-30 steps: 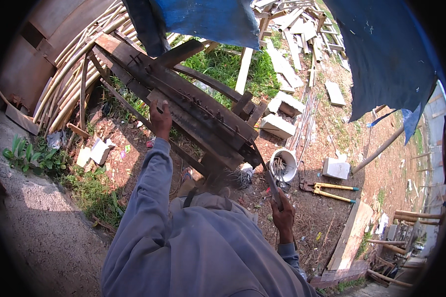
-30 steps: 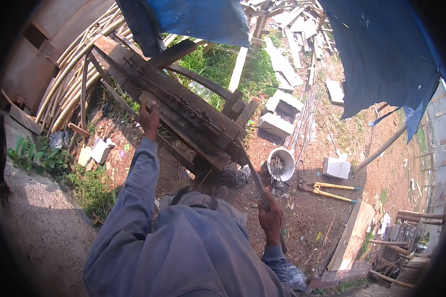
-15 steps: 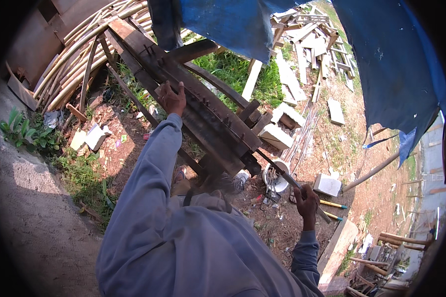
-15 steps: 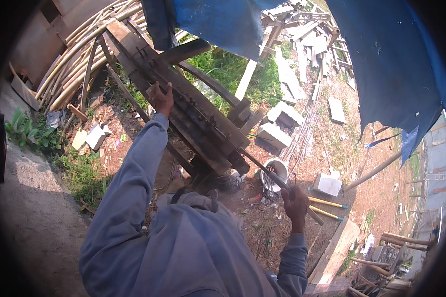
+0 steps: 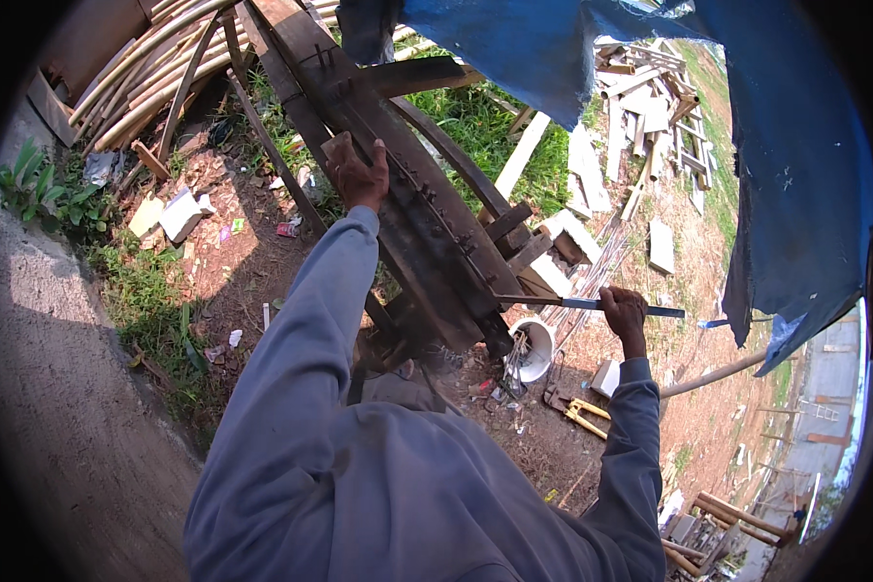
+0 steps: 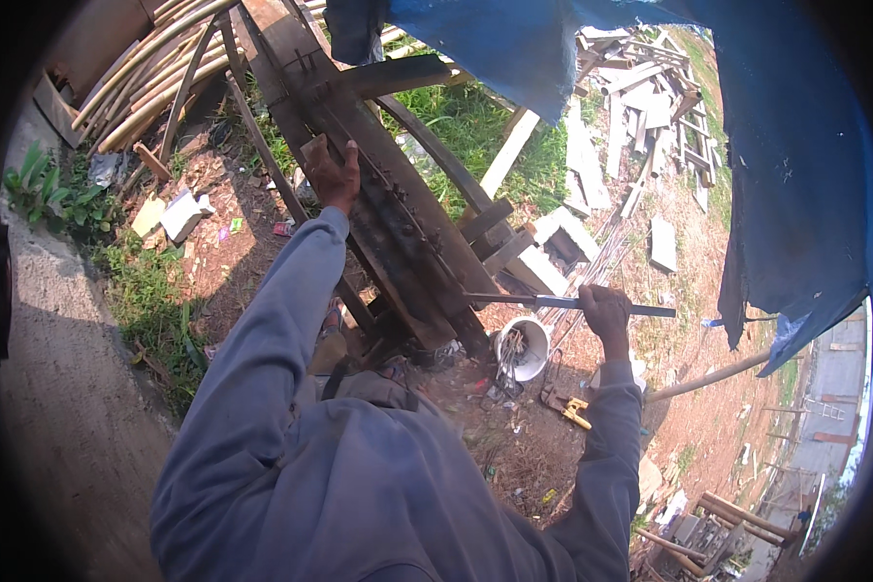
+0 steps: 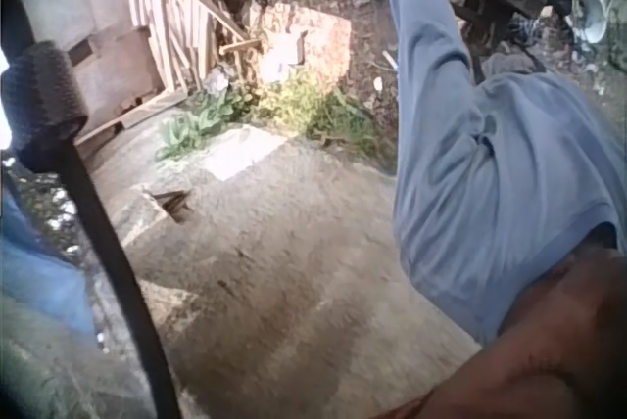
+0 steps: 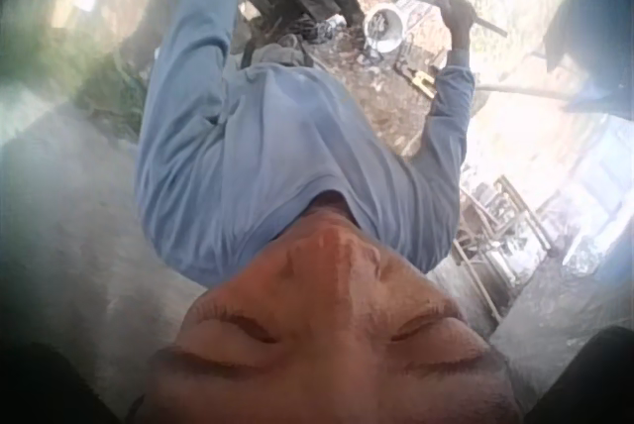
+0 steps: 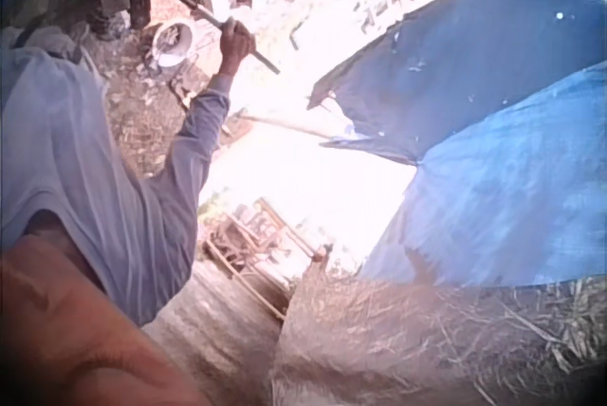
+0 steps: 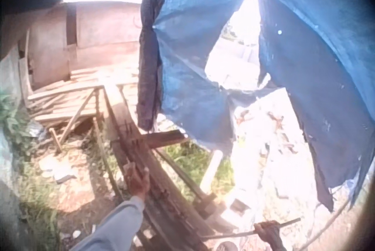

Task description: The person uses large yellow bolt cutters to repeatedly cut small metal rods on the ground. After cutting several pieces, the person places the cutters down and picks up a long metal rod, moving it toward a nearby wooden structure.

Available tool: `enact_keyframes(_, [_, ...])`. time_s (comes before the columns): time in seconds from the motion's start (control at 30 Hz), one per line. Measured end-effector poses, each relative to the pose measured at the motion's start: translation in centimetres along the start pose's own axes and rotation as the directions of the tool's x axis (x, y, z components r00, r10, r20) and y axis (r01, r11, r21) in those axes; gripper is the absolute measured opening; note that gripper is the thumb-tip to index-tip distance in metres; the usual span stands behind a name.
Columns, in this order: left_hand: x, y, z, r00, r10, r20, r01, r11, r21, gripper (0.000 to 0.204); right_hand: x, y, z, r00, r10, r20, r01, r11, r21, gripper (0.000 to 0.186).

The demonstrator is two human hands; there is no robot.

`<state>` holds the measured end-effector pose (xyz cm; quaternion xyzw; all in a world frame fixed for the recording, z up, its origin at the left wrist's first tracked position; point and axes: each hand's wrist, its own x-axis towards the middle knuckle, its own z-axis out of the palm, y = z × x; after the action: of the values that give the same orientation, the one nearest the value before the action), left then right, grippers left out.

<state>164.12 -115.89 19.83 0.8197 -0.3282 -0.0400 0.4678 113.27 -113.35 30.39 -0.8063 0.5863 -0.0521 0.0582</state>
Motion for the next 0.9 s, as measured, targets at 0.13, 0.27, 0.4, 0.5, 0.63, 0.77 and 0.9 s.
enact_keyframes(0.13, [-0.1,-0.1,0.0,1.0,0.004,0.002,-0.004,0.999,0.033,0.075,4.5,-0.2,0.1,0.988,-0.125,0.096,0.129,0.991,-0.045,0.04])
enact_keyframes(0.27, [-0.2,0.1,-0.2,1.0,0.016,0.008,-0.016,0.999,0.031,0.077,8.0,-0.4,0.6,0.961,-0.207,0.184,0.212,0.977,-0.008,0.039])
enact_keyframes(0.4, [-0.3,0.4,-0.4,1.0,-0.01,0.023,0.01,0.999,0.033,0.08,10.3,-0.6,1.2,0.938,-0.279,0.207,0.278,0.96,0.038,0.04])
enact_keyframes(0.5, [-0.3,0.4,-0.4,1.0,-0.007,0.024,0.006,0.999,0.032,0.082,11.8,-1.0,1.7,0.907,-0.357,0.224,0.35,0.934,0.073,0.04])
enact_keyframes(0.63, [-0.3,0.4,-0.3,1.0,0.015,0.003,-0.015,1.0,0.01,0.082,13.2,-1.8,2.4,0.884,-0.406,0.233,0.418,0.908,-0.004,0.041])
enact_keyframes(0.77, [-0.3,0.5,-0.2,1.0,0.017,-0.019,-0.016,1.0,0.012,0.082,13.0,-2.4,2.4,0.895,-0.363,0.261,0.362,0.931,0.055,0.036])
enact_keyframes(0.9, [-0.4,0.6,-0.4,1.0,-0.015,-0.001,0.015,1.0,0.003,0.083,11.4,-2.6,2.4,0.926,-0.296,0.233,0.291,0.955,0.06,0.039])
